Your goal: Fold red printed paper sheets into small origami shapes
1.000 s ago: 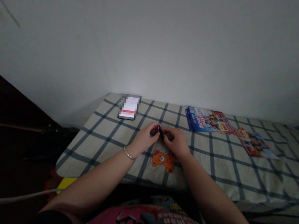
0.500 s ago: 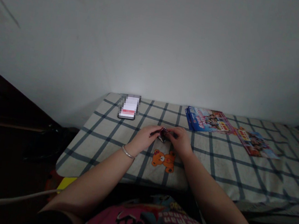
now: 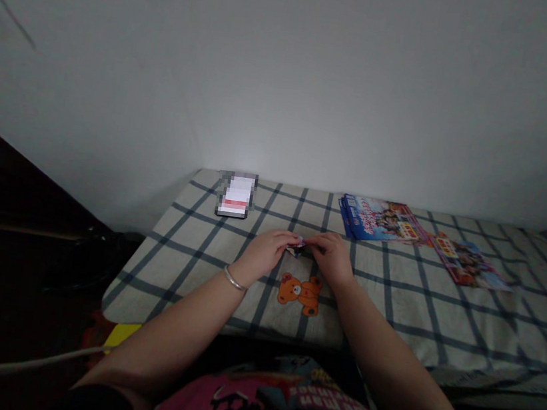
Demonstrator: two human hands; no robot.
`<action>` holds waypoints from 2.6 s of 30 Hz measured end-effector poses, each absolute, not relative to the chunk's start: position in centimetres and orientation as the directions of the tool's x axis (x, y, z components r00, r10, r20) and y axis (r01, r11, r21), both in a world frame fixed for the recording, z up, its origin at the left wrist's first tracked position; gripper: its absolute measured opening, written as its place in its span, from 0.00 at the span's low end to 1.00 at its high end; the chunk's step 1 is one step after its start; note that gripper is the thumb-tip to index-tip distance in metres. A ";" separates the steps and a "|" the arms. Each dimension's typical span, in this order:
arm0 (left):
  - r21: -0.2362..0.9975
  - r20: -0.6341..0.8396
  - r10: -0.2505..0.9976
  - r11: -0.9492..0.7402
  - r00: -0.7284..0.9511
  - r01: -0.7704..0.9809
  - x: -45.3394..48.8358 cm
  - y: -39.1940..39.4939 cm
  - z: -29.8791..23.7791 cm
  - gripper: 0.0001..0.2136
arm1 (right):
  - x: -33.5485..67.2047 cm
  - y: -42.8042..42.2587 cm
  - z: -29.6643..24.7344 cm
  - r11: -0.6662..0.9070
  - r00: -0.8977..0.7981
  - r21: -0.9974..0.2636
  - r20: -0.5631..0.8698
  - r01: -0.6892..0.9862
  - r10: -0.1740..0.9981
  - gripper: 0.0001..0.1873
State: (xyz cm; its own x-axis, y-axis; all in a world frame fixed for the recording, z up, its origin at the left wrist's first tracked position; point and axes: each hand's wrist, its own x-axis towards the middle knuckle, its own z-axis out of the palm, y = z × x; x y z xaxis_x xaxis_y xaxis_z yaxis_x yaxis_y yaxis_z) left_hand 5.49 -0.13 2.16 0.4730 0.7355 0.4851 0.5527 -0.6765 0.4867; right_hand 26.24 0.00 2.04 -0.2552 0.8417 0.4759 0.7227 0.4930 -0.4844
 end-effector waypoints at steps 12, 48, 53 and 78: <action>0.341 0.382 0.755 -0.651 0.533 0.678 5.6 -1.0 2.8 0.15 | 26.0 -0.5 2.8 0.456 -0.307 -0.401 0.382 0.795 0.872 0.11; 0.222 0.330 0.777 -0.615 0.535 0.756 5.4 -1.3 3.9 0.13 | 24.1 -1.9 5.8 0.418 -0.409 -0.050 0.135 0.907 0.903 0.21; 0.214 0.326 0.782 -0.608 0.531 0.764 5.4 -1.2 3.8 0.13 | 23.7 -2.0 6.0 0.417 -0.412 -0.029 0.105 0.908 0.905 0.22; 0.137 0.354 0.755 -0.625 0.552 0.768 5.5 -1.3 3.8 0.12 | 23.3 -2.7 6.9 0.290 -0.280 -0.062 0.134 0.955 0.951 0.17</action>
State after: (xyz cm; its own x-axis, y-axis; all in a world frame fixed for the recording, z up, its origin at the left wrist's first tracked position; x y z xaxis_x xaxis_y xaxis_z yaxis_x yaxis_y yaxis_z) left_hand 5.54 -1.31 3.77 0.5516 0.7554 0.3537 0.7684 -0.6251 0.1368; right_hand 23.32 -2.72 6.88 -0.2803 0.9505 0.1340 0.9549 0.2903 -0.0620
